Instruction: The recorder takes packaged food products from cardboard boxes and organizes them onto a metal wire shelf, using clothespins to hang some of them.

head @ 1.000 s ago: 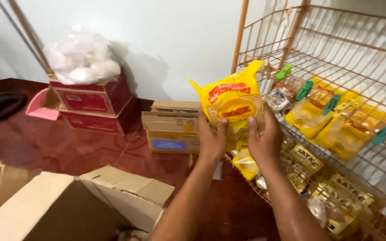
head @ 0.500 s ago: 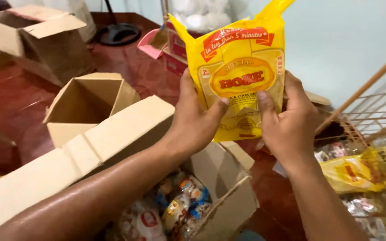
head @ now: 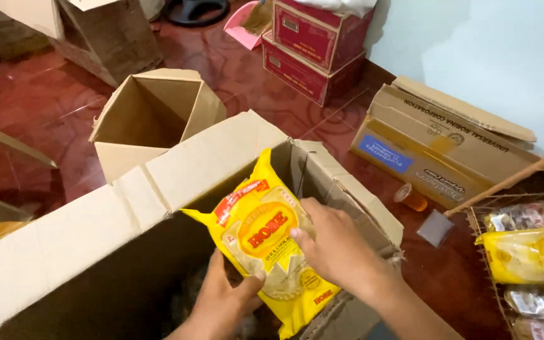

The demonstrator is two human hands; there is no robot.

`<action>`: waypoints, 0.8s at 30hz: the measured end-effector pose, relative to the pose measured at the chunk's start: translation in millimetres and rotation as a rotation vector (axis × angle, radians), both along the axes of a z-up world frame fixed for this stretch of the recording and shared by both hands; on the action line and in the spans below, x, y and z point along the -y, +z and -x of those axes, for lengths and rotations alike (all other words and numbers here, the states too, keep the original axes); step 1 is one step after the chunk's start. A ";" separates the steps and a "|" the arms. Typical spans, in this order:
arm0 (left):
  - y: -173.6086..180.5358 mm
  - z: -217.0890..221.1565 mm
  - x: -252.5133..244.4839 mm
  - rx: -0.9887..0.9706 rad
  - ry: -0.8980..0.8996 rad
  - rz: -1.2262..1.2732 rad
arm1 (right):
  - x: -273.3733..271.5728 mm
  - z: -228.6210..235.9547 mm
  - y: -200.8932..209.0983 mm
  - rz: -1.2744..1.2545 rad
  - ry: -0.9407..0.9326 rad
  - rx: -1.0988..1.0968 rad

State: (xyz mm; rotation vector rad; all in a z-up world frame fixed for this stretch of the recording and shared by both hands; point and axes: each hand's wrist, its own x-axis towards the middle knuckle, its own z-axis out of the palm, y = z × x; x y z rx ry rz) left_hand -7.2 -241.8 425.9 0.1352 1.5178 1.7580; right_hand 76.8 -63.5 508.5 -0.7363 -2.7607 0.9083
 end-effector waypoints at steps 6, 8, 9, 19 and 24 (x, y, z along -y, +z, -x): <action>-105.9 13.5 -29.4 0.108 0.049 -0.004 | -16.0 44.9 -51.0 0.059 -0.043 0.427; -130.1 22.8 -39.3 0.087 0.067 0.002 | -21.7 68.9 -68.3 0.051 -0.051 0.512; -134.2 27.1 -44.5 0.024 0.072 0.082 | -24.5 82.4 -74.2 0.032 -0.004 0.642; -267.0 94.6 -101.5 -0.211 0.165 0.638 | -60.1 154.4 -183.1 -0.047 0.077 0.826; -289.4 105.0 -98.9 -0.235 0.056 0.817 | -68.9 128.8 -269.3 0.006 -0.034 0.754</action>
